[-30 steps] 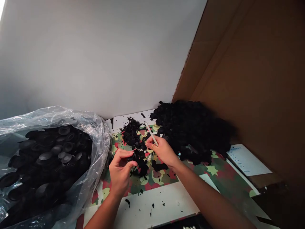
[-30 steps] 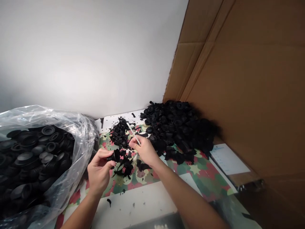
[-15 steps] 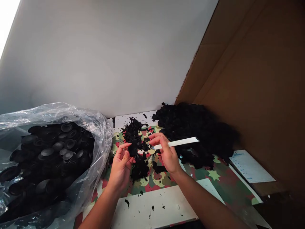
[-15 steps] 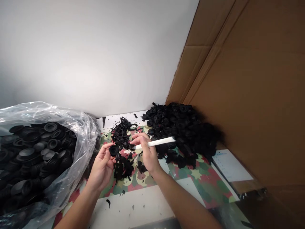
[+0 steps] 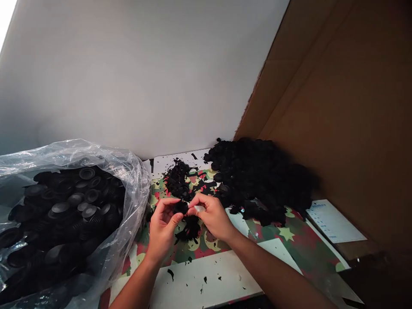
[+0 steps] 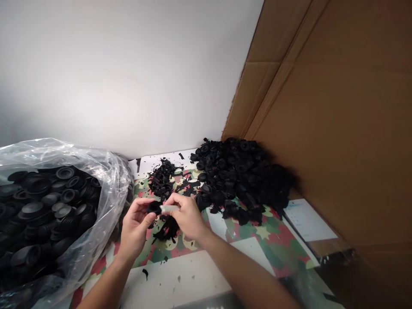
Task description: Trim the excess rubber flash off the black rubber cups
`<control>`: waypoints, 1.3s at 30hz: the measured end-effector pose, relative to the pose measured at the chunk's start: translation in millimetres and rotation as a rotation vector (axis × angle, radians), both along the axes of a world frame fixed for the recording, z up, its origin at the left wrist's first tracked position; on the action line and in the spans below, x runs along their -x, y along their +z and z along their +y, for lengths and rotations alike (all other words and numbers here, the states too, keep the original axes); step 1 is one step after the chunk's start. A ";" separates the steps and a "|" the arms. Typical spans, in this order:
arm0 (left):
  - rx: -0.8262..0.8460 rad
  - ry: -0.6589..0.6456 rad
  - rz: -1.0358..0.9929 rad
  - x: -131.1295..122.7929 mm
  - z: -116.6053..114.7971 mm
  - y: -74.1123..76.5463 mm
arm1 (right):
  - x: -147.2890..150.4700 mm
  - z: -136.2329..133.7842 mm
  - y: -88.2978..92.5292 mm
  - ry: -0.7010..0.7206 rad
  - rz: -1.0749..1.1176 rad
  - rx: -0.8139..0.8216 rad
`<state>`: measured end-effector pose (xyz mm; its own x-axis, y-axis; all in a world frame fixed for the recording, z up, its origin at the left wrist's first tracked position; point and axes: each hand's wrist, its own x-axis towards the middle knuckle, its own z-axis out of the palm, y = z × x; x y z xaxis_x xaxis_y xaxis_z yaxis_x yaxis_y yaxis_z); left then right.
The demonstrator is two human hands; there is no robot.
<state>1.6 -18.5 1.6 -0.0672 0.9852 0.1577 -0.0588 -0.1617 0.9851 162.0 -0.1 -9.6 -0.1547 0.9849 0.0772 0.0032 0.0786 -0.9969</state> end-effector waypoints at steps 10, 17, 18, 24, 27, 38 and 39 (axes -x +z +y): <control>-0.307 -0.035 0.114 -0.8 -2.2 -6.8 | 0.5 2.8 3.4 0.019 0.049 0.039; -0.410 0.127 -0.066 5.7 -1.8 8.7 | -37.6 33.8 -11.0 -0.446 0.099 -0.070; -0.303 0.093 -0.123 5.5 -0.4 9.9 | -41.5 37.8 -12.9 -0.375 0.062 -0.076; 0.244 -0.098 -0.347 0.2 5.5 14.8 | -33.0 35.4 -17.3 -0.097 -0.223 -0.144; 0.323 -0.108 -0.389 3.2 5.9 13.0 | -26.4 25.1 -9.2 -0.125 -0.130 -0.245; 0.021 -0.008 0.088 4.6 2.6 -0.3 | 4.1 -5.0 5.1 -0.064 -0.098 -0.376; -0.016 0.017 0.143 4.5 2.4 0.1 | 4.8 -6.0 5.0 -0.070 -0.098 -0.371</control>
